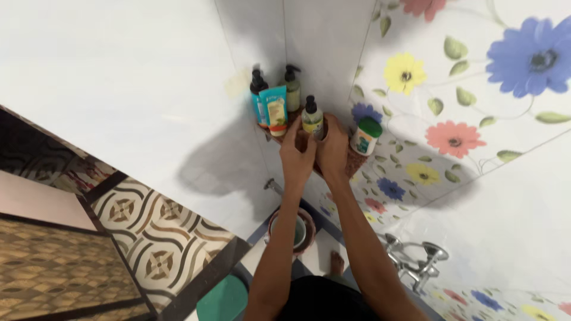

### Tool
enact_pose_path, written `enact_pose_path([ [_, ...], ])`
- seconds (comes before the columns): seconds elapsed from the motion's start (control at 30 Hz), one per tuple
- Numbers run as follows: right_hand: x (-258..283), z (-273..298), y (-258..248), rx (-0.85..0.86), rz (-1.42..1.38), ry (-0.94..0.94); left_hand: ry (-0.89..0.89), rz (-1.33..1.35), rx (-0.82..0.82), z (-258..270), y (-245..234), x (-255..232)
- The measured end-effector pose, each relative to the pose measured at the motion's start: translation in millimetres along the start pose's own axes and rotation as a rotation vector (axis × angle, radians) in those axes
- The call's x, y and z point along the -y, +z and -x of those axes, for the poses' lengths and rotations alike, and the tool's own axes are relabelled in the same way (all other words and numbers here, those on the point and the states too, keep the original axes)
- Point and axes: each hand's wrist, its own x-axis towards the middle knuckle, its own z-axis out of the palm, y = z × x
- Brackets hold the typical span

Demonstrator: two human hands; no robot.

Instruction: The person sits on the bathroom floor and picks up various toiletries, including bottles, tubes, and a soap dish. They then stand up and place these items onto a wall-mounted shelf next to the sink.

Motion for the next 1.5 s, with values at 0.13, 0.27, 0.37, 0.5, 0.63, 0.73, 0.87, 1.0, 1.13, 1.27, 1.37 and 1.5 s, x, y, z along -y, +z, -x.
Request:
enact_pose_path([
  [0.13, -3, -14, 4, 0.041, -0.019, -0.043, 0.296, -0.155, -0.089, -1, 8, 6],
  [0.27, -15, -27, 16, 0.011, -0.037, -0.188, 0.227, -0.152, -0.109, -5, 16, 18],
  [0.37, -24, -33, 21, 0.039, -0.062, -0.219, 0.167, -0.144, -0.103, -11, 23, 24],
  [0.5, -25, -37, 18, 0.15, -0.121, -0.096, 0.225, -0.166, -0.112, -15, 32, 31],
  [0.63, -27, -34, 19, 0.117, -0.087, -0.137, 0.257, -0.143, -0.107, -21, 35, 35],
  [0.73, -27, -37, 20, 0.091, -0.126, -0.113, 0.245, -0.173, -0.112, -23, 36, 33],
  [0.87, -18, -36, 13, 0.14, -0.123, -0.058, 0.236, -0.189, -0.141, -22, 38, 31],
  [1.0, -16, -35, 8, 0.175, -0.123, -0.049, 0.229, -0.225, -0.159, -19, 40, 33],
  [1.13, -11, -29, 1, 0.186, -0.222, -0.085, 0.254, -0.212, -0.143, -19, 37, 35],
  [1.27, 0, -21, -8, 0.218, -0.229, -0.105, 0.229, -0.114, -0.161, -15, 32, 31],
  [1.37, 4, -13, -17, 0.219, -0.237, -0.239, 0.219, -0.09, -0.191, -3, 31, 20],
  [1.5, -1, -1, -18, 0.288, -0.247, -0.22, 0.22, -0.176, -0.251, 21, 31, 3],
])
